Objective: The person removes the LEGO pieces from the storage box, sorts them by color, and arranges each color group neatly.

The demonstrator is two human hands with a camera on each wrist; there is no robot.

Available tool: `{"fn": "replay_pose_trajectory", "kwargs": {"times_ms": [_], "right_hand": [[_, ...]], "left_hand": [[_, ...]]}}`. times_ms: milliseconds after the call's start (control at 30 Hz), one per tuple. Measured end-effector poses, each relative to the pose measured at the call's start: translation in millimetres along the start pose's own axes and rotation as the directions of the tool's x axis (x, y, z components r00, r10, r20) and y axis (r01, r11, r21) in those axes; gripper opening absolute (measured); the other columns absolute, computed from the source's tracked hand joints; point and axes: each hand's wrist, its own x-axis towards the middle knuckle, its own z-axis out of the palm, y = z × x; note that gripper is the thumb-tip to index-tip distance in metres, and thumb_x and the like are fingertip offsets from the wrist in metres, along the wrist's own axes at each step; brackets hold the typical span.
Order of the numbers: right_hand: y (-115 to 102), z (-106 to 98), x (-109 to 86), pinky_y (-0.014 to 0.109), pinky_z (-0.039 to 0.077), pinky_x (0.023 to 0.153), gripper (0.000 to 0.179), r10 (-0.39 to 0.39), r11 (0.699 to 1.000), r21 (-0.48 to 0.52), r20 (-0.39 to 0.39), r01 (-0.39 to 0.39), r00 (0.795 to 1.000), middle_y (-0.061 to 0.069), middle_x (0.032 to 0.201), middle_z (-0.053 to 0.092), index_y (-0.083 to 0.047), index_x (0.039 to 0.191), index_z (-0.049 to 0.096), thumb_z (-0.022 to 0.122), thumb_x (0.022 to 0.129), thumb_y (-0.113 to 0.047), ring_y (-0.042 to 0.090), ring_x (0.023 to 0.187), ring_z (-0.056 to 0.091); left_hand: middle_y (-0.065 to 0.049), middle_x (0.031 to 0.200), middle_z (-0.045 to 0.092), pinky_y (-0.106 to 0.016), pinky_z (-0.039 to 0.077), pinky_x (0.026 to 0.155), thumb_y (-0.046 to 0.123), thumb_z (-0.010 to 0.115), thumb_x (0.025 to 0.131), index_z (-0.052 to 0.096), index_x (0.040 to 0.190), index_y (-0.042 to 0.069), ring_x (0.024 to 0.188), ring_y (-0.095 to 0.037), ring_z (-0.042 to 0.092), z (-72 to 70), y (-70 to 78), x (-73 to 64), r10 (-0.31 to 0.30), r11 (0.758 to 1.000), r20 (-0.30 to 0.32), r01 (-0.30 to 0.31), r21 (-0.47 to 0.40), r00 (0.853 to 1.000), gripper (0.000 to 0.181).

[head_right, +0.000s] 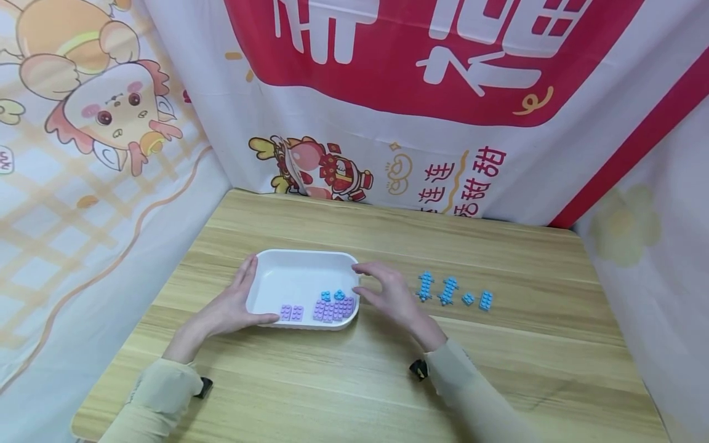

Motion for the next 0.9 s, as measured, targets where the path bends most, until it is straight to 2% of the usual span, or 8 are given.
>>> {"fn": "replay_pose_trajectory", "kwargs": {"times_ms": [333, 500, 667, 900], "right_hand": [[-6, 24, 11.1, 0.048, 0.065, 0.108, 0.048, -0.032, 0.998, 0.057, 0.07, 0.029, 0.997, 0.017, 0.133, 0.078, 0.001, 0.135, 0.073, 0.087, 0.089, -0.001, 0.033, 0.121, 0.077], [-7, 34, 15.9, 0.049, 0.065, 0.107, 0.05, -0.016, 0.996, 0.084, 0.133, 0.005, 0.991, 0.018, 0.129, 0.079, 0.002, 0.139, 0.07, 0.084, 0.091, 0.003, 0.033, 0.119, 0.078], [-10, 44, 24.3, 0.046, 0.066, 0.107, 0.048, 0.014, 0.996, 0.079, 0.229, -0.033, 0.973, 0.02, 0.128, 0.078, 0.002, 0.139, 0.069, 0.083, 0.094, -0.001, 0.033, 0.117, 0.079], [-14, 55, 35.3, 0.042, 0.066, 0.105, 0.045, -0.017, 0.999, -0.024, 0.35, 0.027, 0.936, 0.018, 0.129, 0.079, 0.002, 0.136, 0.072, 0.084, 0.092, -0.002, 0.029, 0.114, 0.078]], "left_hand": [[-0.021, 0.186, -0.012, -0.073, 0.03, 0.131, 0.077, 0.087, 0.077, -0.013, 0.175, 0.006, 0.165, -0.059, 0.022, 0.7, 0.1, 0.9, 0.003, 1.0, 0.0, -0.003, -0.006, 1.0, 0.157], [-0.02, 0.186, -0.011, -0.073, 0.031, 0.131, 0.078, 0.087, 0.077, -0.012, 0.176, 0.007, 0.165, -0.058, 0.023, 0.3, -0.5, 0.5, 0.009, 1.0, -0.008, -0.009, -0.005, 1.0, 0.157], [-0.021, 0.186, -0.011, -0.072, 0.029, 0.132, 0.077, 0.087, 0.077, -0.012, 0.176, 0.007, 0.165, -0.058, 0.021, 0.2, -0.5, 0.1, 0.004, 1.0, -0.01, -0.004, -0.006, 1.0, 0.157], [-0.02, 0.186, -0.012, -0.072, 0.03, 0.132, 0.078, 0.087, 0.077, -0.014, 0.175, 0.009, 0.165, -0.058, 0.022, -0.8, -2.0, -0.9, -0.007, 1.0, -0.006, 0.007, -0.003, 1.0, 0.157]]}}
